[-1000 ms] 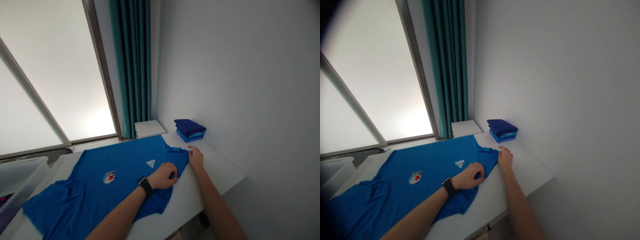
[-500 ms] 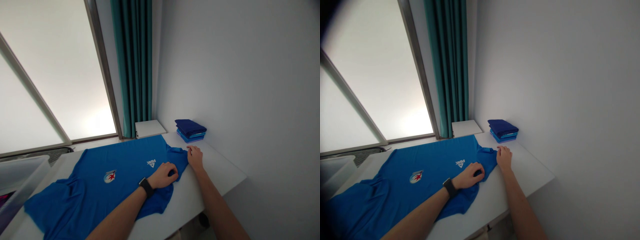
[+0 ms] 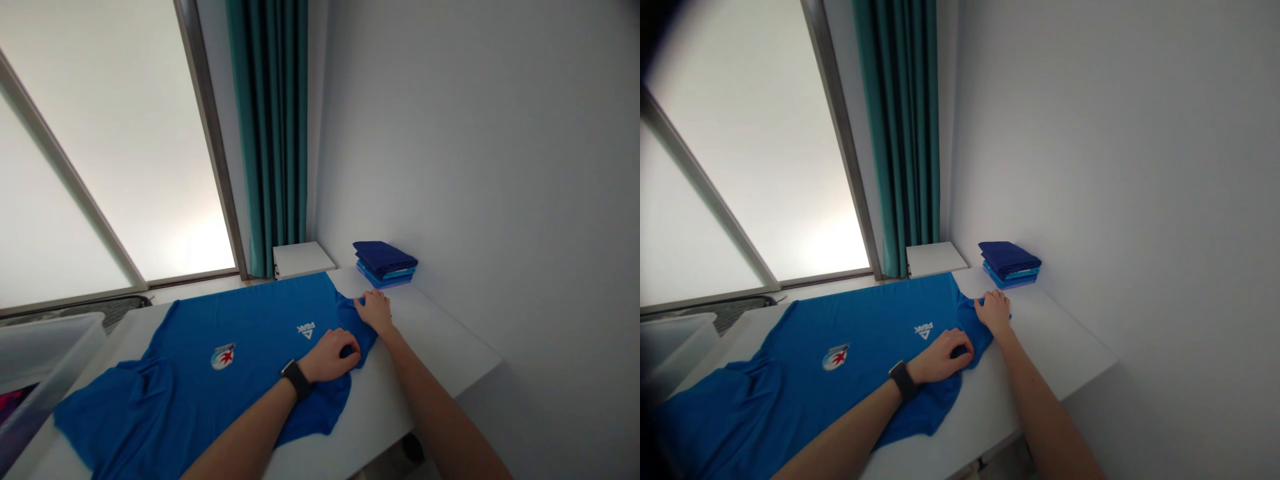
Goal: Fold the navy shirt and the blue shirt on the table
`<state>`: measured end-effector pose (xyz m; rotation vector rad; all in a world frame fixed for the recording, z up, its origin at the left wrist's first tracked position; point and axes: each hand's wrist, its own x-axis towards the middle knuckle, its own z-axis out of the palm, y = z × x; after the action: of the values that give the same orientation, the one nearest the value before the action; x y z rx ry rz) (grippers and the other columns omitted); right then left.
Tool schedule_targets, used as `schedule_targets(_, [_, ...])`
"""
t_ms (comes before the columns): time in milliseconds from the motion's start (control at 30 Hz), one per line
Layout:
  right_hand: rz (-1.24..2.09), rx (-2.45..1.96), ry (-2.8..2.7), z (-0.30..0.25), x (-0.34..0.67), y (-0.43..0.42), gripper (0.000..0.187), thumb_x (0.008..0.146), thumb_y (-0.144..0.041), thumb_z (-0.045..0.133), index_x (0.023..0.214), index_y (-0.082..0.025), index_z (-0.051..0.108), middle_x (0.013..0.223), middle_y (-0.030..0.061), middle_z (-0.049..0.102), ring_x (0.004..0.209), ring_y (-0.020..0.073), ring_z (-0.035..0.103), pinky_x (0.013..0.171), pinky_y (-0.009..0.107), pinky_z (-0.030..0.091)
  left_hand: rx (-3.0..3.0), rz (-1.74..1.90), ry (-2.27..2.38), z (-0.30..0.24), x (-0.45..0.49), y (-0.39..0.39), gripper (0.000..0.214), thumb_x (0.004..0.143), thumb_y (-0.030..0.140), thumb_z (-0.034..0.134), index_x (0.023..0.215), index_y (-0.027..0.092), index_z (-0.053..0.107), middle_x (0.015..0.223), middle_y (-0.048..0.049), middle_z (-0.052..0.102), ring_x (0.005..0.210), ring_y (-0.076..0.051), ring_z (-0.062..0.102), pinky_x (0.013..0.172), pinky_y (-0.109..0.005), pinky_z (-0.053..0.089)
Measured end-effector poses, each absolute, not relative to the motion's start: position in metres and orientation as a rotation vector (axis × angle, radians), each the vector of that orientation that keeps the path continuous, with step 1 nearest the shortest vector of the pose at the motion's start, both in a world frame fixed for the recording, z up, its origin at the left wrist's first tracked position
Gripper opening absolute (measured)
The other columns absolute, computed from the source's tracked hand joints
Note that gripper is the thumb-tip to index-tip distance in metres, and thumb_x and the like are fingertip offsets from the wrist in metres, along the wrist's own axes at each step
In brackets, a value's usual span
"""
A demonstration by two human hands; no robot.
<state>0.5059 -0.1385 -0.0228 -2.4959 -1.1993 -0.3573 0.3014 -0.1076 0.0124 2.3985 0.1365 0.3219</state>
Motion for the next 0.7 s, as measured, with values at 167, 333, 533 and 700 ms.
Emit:
schedule_targets(167, [-0.391,-2.062,-1.322,-0.027,0.509,-0.137,0.023,0.093,-0.034,0.04,0.091,-0.019,0.058,0.091,0.0082,0.066,0.093,0.0229,0.057,0.089,0.037,0.037,2.398,0.308,0.146,0.014,0.302,-0.108,0.012,0.087,0.025,0.054,0.087,0.02,0.065,0.095,-0.0011,0.069,0.094,-0.018,0.058,0.09,-0.032,0.036])
schedule_targets(333, [-0.337,-1.845,-1.336,-0.028,0.513,-0.142,0.024,0.094,-0.029,0.035,0.1,-0.02,0.056,0.097,0.0097,0.065,0.09,0.0229,0.059,0.085,0.035,0.044,2.398,0.321,0.134,0.013,0.301,-0.108,0.011,0.086,0.025,0.054,0.087,0.021,0.065,0.096,-0.0007,0.069,0.094,-0.018,0.058,0.09,-0.032,0.036])
schedule_targets(533, [-0.306,-1.864,-1.326,-0.037,0.521,-0.143,0.04,0.084,-0.011,0.032,0.115,-0.019,0.056,0.105,0.0102,0.061,0.095,0.0213,0.059,0.088,0.037,0.046,2.399,0.303,0.144,0.016,0.3,-0.109,0.012,0.087,0.024,0.054,0.087,0.021,0.065,0.096,-0.0008,0.069,0.094,-0.018,0.058,0.09,-0.033,0.035])
schedule_targets(700, [-0.295,-1.921,-1.309,-0.034,0.523,-0.145,0.037,0.084,-0.012,0.034,0.11,-0.017,0.061,0.101,0.0105,0.063,0.097,0.0222,0.057,0.09,0.037,0.043,2.398,0.307,0.138,0.014,0.3,-0.108,0.012,0.087,0.025,0.054,0.087,0.021,0.065,0.096,-0.0011,0.069,0.094,-0.018,0.058,0.09,-0.033,0.036])
